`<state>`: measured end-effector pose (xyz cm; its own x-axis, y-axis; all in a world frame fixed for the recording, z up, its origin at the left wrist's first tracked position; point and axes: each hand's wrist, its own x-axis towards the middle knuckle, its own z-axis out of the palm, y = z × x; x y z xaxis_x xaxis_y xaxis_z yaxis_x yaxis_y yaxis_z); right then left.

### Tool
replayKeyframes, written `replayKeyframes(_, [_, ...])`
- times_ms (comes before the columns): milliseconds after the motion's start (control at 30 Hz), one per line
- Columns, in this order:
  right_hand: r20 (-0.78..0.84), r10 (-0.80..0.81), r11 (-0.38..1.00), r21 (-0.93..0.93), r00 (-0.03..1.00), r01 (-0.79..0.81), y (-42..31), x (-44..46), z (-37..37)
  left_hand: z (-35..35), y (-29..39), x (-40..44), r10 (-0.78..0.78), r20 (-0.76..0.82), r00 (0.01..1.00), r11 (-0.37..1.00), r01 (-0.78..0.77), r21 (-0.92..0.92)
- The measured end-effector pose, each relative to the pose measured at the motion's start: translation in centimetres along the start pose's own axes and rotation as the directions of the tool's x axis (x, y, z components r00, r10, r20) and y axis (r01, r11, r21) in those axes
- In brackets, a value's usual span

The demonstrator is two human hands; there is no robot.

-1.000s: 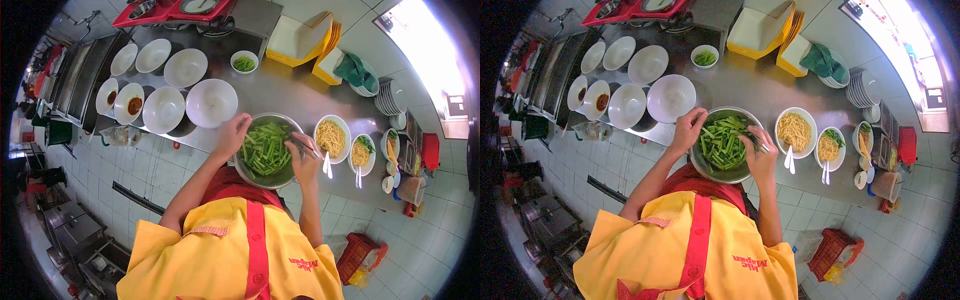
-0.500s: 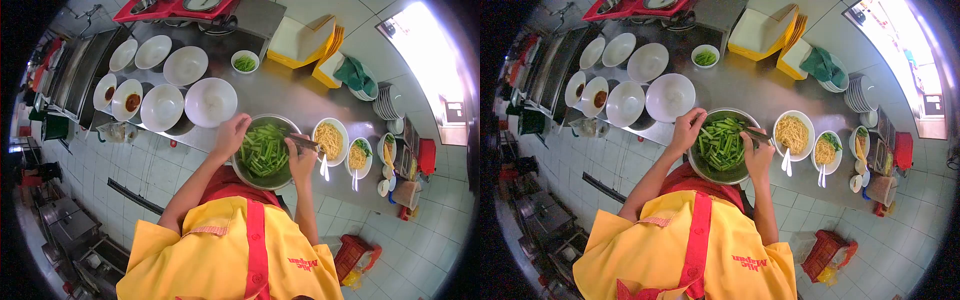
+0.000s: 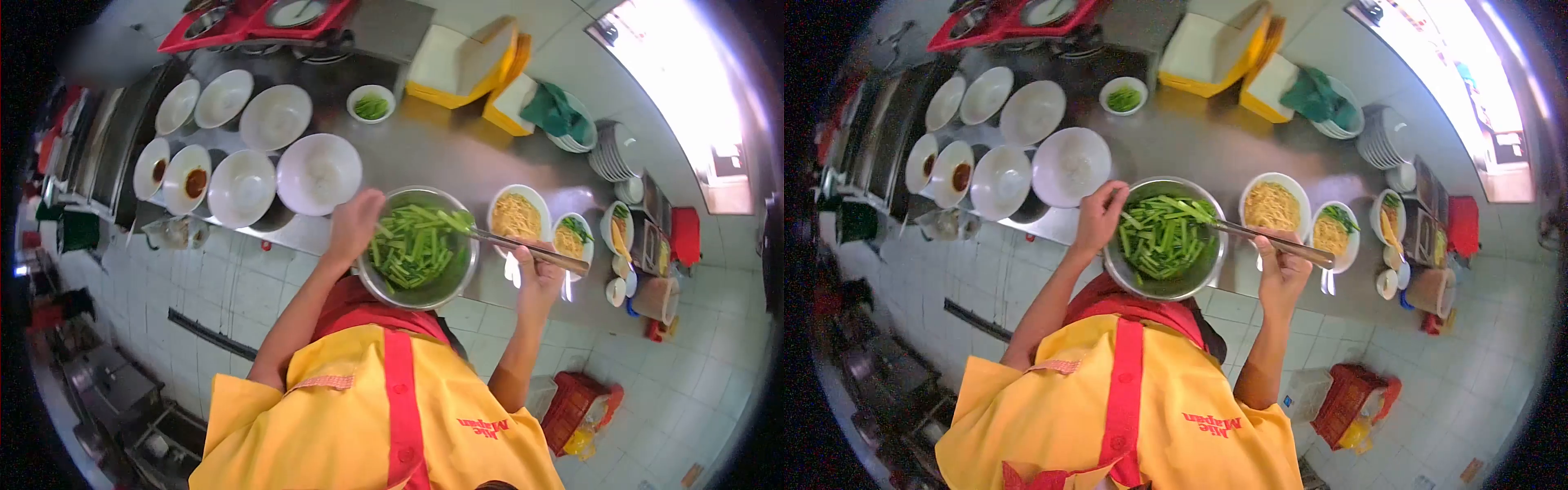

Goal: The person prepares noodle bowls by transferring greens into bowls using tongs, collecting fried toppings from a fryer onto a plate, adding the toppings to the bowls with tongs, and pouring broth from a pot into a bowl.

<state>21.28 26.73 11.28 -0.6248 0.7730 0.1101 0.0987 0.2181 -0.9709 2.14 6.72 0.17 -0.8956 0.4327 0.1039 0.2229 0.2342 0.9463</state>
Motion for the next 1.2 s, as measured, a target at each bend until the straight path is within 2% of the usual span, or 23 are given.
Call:
replayKeyframes(67, [-0.038, -0.023, 1.0, -0.002, 0.999, 0.022, -0.9, 0.7, -2.9, 0.0, -0.2, 0.0, -0.001, 0.021, 1.0, 1.0, 0.001, -0.008])
replayKeyframes(133, [-0.07, -0.119, 0.983, -0.146, 0.99, 0.108, -1.1, 2.2, -6.1, 0.0, -0.1, 0.0, -0.006, 0.036, 0.999, 1.0, 0.006, 0.001])
replayKeyframes(200, [-0.076, -0.172, 0.978, -0.136, 0.982, 0.16, -0.2, 4.2, -7.6, 0.0, 0.1, 0.0, 0.005, 0.01, 1.0, 1.0, -0.004, -0.013])
replayKeyframes(267, [0.004, -0.194, 0.951, -0.246, 0.981, 0.189, 1.2, 6.2, -8.6, 0.0, -0.1, 0.1, 0.009, 0.018, 1.0, 1.0, -0.009, 0.002])
replayKeyframes(300, [0.091, -0.295, 0.857, -0.415, 0.951, 0.305, 2.6, 7.3, -9.0, 0.1, -0.2, 0.1, 0.016, 0.009, 1.0, 1.0, -0.016, -0.003])
replayKeyframes(333, [0.095, -0.297, 0.857, -0.413, 0.95, 0.309, 3.2, 8.1, -8.7, 0.2, -0.2, 0.0, 0.02, -0.002, 1.0, 1.0, -0.02, -0.006])
replayKeyframes(400, [0.222, -0.218, 0.827, -0.476, 0.95, 0.301, 4.3, 9.5, -7.8, -0.1, 0.6, 0.0, 0.006, 0.003, 1.0, 1.0, -0.006, 0.011])
replayKeyframes(467, [0.26, -0.257, 0.831, -0.432, 0.931, 0.35, 6.7, 10.6, -7.8, -0.1, 1.0, 0.0, -0.01, 0.005, 1.0, 1.0, 0.01, 0.027])
replayKeyframes(533, [0.284, -0.269, 0.729, -0.564, 0.92, 0.388, 6.1, 10.7, -7.2, -0.3, 0.9, -0.1, -0.021, 0.019, 1.0, 0.998, 0.02, 0.063])
replayKeyframes(600, [0.239, -0.22, 0.794, -0.519, 0.946, 0.316, 4.6, 9.9, -7.1, -0.2, 1.1, -0.1, -0.023, 0.0, 1.0, 0.999, 0.023, 0.048])
replayKeyframes(667, [0.223, -0.321, 0.746, -0.539, 0.92, 0.391, 3.8, 9.3, -6.7, -0.2, 1.1, -0.2, -0.027, -0.011, 1.0, 0.999, 0.028, 0.038])
replayKeyframes(733, [0.234, -0.304, 0.759, -0.527, 0.924, 0.383, 5.0, 9.2, -6.1, -0.2, 1.1, -0.2, -0.039, -0.004, 0.999, 0.999, 0.039, 0.014])
replayKeyframes(800, [0.262, -0.243, 0.839, -0.427, 0.934, 0.338, 6.1, 9.1, -5.2, -0.3, 1.3, -0.3, -0.027, -0.009, 1.0, 0.999, 0.027, 0.02])
replayKeyframes(867, [0.26, -0.234, 0.846, -0.421, 0.937, 0.328, 5.7, 8.6, -4.8, -0.5, 1.5, -0.2, -0.082, 0.031, 0.996, 0.996, 0.081, 0.035])
replayKeyframes(900, [0.2, -0.295, 0.795, -0.49, 0.934, 0.357, 4.3, 7.9, -4.4, -0.2, 0.7, -0.2, -0.006, -0.001, 1.0, 1.0, 0.006, 0.012])
replayKeyframes(933, [0.143, -0.356, 0.74, -0.561, 0.924, 0.371, 3.1, 7.1, -4.4, -0.3, 0.6, -0.2, -0.015, -0.006, 1.0, 1.0, 0.015, 0.016])
replayKeyframes(1000, [0.108, -0.343, 0.783, -0.516, 0.933, 0.347, 2.2, 5.7, -4.5, -0.3, 0.6, -0.1, -0.041, 0.006, 0.999, 0.999, 0.041, 0.025])
replayKeyframes(1067, [-0.1, -0.41, 0.895, -0.237, 0.907, 0.379, 1.6, 4.1, -3.6, -0.3, 0.8, -0.2, -0.075, 0.017, 0.997, 0.996, 0.074, 0.05])
replayKeyframes(1133, [-0.1, -0.346, 0.925, -0.203, 0.933, 0.322, 0.8, 2.1, -2.7, -0.1, 0.7, -0.3, -0.003, -0.04, 0.999, 1.0, 0.003, -0.001])
replayKeyframes(1200, [-0.104, -0.08, 0.995, -0.061, 0.991, 0.074, 0.0, 0.0, -0.4, 0.0, 0.0, -0.3, -0.014, -0.048, 0.999, 1.0, 0.014, 0.008])
